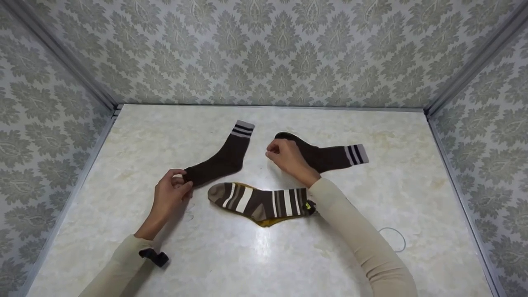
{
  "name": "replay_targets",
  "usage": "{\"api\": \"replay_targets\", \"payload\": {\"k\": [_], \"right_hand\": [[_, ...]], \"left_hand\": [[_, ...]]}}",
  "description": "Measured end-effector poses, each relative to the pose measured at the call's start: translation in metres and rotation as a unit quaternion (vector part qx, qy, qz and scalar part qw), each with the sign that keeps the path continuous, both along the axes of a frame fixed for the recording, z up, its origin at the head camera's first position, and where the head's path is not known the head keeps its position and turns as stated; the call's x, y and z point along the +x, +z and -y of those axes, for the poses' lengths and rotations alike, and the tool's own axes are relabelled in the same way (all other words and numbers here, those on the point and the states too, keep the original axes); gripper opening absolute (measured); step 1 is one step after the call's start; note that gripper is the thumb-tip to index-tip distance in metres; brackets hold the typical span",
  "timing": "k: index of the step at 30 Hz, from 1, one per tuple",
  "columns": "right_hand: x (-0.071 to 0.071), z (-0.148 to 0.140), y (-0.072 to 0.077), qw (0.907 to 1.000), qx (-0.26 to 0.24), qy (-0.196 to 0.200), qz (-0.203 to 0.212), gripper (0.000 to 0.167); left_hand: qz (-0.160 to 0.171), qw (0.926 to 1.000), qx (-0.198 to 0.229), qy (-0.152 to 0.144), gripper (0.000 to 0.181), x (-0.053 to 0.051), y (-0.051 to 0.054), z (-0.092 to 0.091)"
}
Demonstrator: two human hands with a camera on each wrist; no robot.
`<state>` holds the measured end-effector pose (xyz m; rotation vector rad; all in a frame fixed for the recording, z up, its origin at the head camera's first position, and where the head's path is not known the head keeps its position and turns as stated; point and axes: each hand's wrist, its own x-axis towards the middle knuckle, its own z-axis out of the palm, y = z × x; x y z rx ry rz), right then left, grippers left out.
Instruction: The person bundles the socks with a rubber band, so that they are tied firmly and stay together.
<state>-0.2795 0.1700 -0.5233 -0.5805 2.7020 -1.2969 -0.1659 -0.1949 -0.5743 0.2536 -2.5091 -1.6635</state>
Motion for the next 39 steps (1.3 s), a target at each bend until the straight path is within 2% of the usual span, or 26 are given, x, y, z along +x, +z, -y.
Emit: {"api": "replay_targets", "payload": {"k": [5, 9, 15, 24, 29, 35, 39], "right_hand": [[-0.019, 0.017, -0.002, 1.0, 0.002, 0.005, 0.004, 0.02], [-0.032, 0.028, -0.003, 1.0, -0.007, -0.001, 0.005, 0.021], [-0.047, 0.045, -0.011, 0.9999, -0.012, -0.008, 0.0, 0.029], [-0.061, 0.069, -0.021, 0.9987, 0.043, -0.022, -0.017, 0.038], [-0.069, 0.077, -0.027, 0.9976, 0.061, -0.024, -0.021, 0.04], [-0.074, 0.082, -0.034, 0.9974, 0.061, -0.029, -0.025, 0.04], [-0.071, 0.088, -0.029, 0.9962, 0.079, -0.037, -0.009, 0.046]], "left_hand": [[0.014, 0.9997, 0.02, 0.001, 0.057, 0.0, -0.001, 0.001], [0.021, 0.9993, 0.03, 0.003, 0.066, 0.0, -0.002, 0.001], [0.027, 0.9986, 0.045, 0.005, 0.06, 0.0, -0.001, 0.001], [0.042, 0.9979, 0.047, 0.013, 0.052, -0.002, 0.0, 0.001], [0.037, 0.9974, 0.059, 0.019, 0.046, -0.002, -0.003, 0.0], [0.031, 0.9974, 0.061, 0.024, 0.043, -0.003, -0.004, -0.001], [0.025, 0.9975, 0.062, 0.025, 0.042, -0.003, -0.005, 0.0]]}}
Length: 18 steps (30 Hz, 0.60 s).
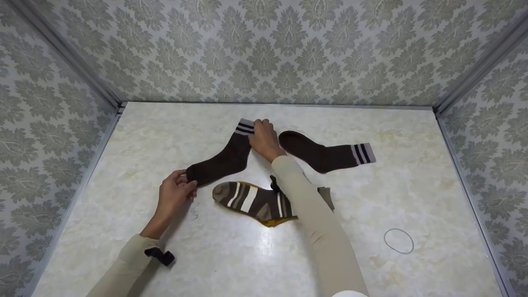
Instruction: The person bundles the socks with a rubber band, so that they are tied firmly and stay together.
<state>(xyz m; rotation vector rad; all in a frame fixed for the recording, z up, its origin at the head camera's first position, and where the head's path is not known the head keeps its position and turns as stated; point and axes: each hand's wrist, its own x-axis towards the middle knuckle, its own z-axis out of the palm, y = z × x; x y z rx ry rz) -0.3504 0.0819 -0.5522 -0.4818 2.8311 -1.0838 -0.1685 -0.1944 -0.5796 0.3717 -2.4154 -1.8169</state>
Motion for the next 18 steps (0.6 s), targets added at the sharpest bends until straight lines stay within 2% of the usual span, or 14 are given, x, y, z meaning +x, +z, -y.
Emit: {"api": "replay_targets", "payload": {"k": [5, 10, 15, 18], "right_hand": [[0.0, 0.004, -0.001, 0.9992, 0.038, 0.0, 0.007, 0.051], [0.002, 0.003, 0.003, 0.9976, 0.061, 0.024, 0.02, 0.054], [0.001, 0.0, 0.01, 0.9965, 0.05, 0.042, 0.053, 0.066], [-0.001, -0.002, 0.014, 0.9954, 0.038, 0.047, 0.075, 0.067]], "left_hand": [[-0.002, 1.0, 0.006, -0.006, 0.04, 0.001, 0.0, 0.0], [0.0, 1.0, 0.003, -0.004, 0.039, 0.0, 0.001, 0.0], [0.009, 0.9999, 0.009, -0.001, 0.035, -0.002, 0.002, 0.001], [0.014, 0.9996, 0.022, 0.003, 0.029, -0.006, 0.004, 0.001]]}}
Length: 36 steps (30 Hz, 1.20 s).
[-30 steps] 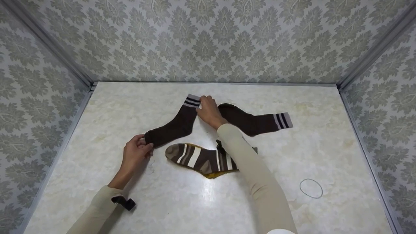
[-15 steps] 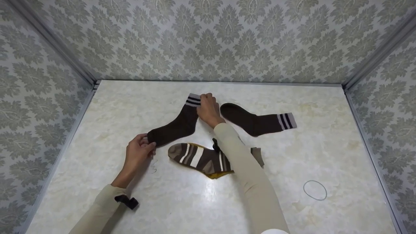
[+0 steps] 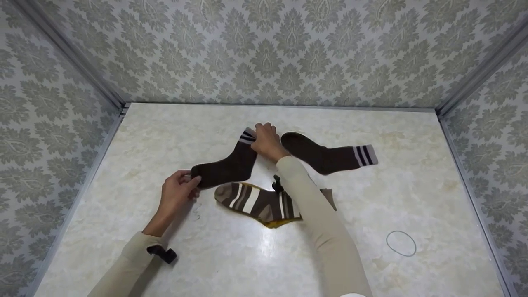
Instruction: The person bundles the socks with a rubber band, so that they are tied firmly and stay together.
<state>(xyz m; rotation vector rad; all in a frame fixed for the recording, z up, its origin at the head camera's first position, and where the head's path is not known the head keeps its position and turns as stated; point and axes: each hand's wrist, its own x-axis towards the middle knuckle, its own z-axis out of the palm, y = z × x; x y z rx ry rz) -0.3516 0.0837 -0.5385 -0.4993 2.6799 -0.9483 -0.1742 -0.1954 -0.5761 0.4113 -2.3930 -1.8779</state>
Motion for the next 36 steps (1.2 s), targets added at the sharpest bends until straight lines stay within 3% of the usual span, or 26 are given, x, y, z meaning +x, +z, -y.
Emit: {"api": "replay_targets", "payload": {"k": [5, 9, 17, 22, 26, 36], "right_hand": [[-0.002, -0.004, 0.0, 0.9997, -0.016, -0.012, 0.017, 0.05], [0.0, -0.004, -0.002, 0.9993, -0.028, -0.025, 0.004, 0.038], [0.006, -0.003, -0.003, 0.9987, -0.045, -0.023, 0.009, 0.031], [-0.001, -0.008, -0.009, 0.9951, -0.099, -0.008, 0.0, 0.026], [0.001, -0.015, -0.005, 0.9898, -0.14, -0.026, -0.011, 0.016], [0.013, -0.036, 0.012, 0.9815, -0.179, -0.058, -0.033, 0.013]], "left_hand": [[0.001, 0.9999, -0.006, 0.008, 0.022, -0.009, 0.003, -0.002], [0.013, 0.9998, -0.011, 0.013, 0.016, -0.014, 0.003, -0.001], [0.016, 0.9999, -0.003, 0.004, 0.013, -0.016, 0.001, 0.004], [0.017, 0.9997, 0.019, 0.0, 0.013, -0.015, 0.004, 0.007], [0.025, 0.9988, 0.042, -0.01, 0.014, -0.016, 0.009, 0.008], [-0.004, 0.9997, -0.021, -0.01, 0.017, -0.021, 0.022, 0.014]]}}
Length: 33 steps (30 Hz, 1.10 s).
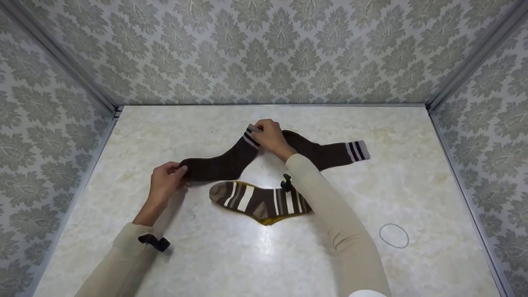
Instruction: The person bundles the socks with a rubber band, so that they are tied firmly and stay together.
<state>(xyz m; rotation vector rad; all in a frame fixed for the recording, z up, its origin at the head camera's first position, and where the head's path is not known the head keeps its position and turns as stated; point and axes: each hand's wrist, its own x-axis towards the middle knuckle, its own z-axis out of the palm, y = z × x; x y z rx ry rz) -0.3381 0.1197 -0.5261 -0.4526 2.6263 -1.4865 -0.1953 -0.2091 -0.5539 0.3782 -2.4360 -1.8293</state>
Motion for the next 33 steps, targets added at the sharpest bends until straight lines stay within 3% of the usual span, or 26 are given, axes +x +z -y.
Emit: {"api": "replay_targets", "payload": {"k": [6, 17, 27, 33], "right_hand": [[0.007, -0.013, 0.014, 0.9999, -0.008, -0.01, -0.006, 0.013], [0.016, -0.042, 0.029, 0.9993, 0.017, -0.019, -0.026, 0.012], [0.034, -0.066, 0.034, 0.999, 0.018, -0.02, -0.035, 0.011], [0.048, -0.083, 0.032, 0.9985, 0.023, -0.031, -0.038, 0.012]], "left_hand": [[-0.019, 0.9994, -0.028, 0.002, 0.018, -0.006, 0.011, -0.001], [-0.055, 0.9977, -0.035, -0.016, 0.015, -0.015, 0.029, -0.008], [-0.07, 0.9961, -0.045, -0.031, 0.012, -0.02, 0.039, -0.019], [-0.073, 0.9948, -0.047, -0.053, 0.012, -0.018, 0.043, -0.029]]}}
